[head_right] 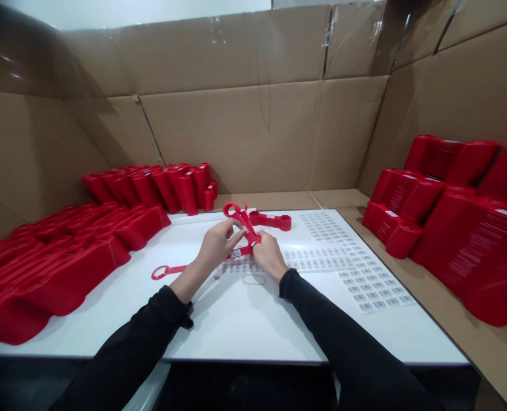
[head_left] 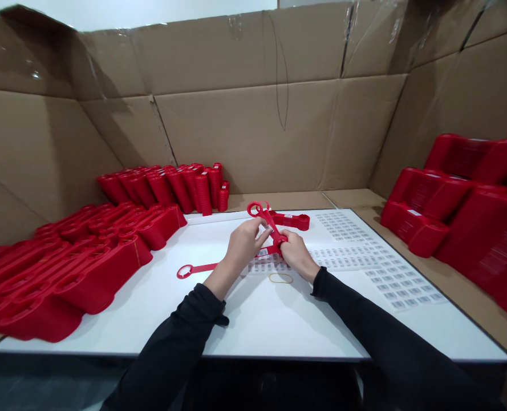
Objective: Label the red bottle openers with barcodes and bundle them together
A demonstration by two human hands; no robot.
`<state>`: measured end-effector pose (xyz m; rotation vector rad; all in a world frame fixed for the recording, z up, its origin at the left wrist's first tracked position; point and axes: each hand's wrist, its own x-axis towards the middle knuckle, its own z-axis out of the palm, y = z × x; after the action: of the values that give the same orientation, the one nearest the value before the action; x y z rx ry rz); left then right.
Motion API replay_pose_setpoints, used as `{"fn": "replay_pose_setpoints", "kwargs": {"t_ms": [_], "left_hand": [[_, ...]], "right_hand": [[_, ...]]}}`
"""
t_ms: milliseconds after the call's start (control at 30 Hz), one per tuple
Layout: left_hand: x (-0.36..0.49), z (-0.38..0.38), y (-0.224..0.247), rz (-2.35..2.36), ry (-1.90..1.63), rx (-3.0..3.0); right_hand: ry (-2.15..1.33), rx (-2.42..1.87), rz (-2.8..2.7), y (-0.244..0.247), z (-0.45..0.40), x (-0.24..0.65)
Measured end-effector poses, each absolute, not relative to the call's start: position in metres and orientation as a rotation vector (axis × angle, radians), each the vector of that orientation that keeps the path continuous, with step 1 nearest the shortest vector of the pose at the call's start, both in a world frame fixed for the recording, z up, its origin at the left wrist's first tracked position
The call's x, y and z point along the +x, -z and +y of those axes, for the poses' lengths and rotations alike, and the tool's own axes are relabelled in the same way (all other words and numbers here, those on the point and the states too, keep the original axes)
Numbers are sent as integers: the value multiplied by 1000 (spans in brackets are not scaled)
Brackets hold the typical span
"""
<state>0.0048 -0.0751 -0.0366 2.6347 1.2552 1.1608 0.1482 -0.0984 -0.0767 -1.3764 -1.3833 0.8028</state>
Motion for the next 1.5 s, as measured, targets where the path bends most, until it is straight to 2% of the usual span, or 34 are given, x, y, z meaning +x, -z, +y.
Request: {"fn": "replay_pose_setpoints", "kwargs": {"t_ms": [200, 433, 700, 933, 1033, 1167, 1267, 1500], "left_hand": [[10, -78, 40, 1443, -1186, 2812], [-1, -67, 34, 1625, -1349, 2497], [-7, -67, 29, 1392, -1397, 2342], [-5, -69, 30, 1162, -1201, 2454], [-8, -70, 24, 1095, -1296, 2432], [-13, -70, 16, 1049, -1576, 2084], [-10, -73, 13, 872, -1496, 1827], [11, -90, 14, 660, -1434, 1534]], "right_hand": [[-838, -1325, -1389, 77, -100, 143], [-955, -1288, -1367, 72, -107, 138], [-1148, -1267, -1304, 64, -112, 138], [-1318, -1173, -1286, 57, -112, 145], [-1447, -1080, -1311, 53, -112, 154], [-1740, -901, -1338, 54, -112, 164], [-1970, -752, -1253, 61, -111, 166], [-2117, -802, -1120, 60, -114, 160]]}}
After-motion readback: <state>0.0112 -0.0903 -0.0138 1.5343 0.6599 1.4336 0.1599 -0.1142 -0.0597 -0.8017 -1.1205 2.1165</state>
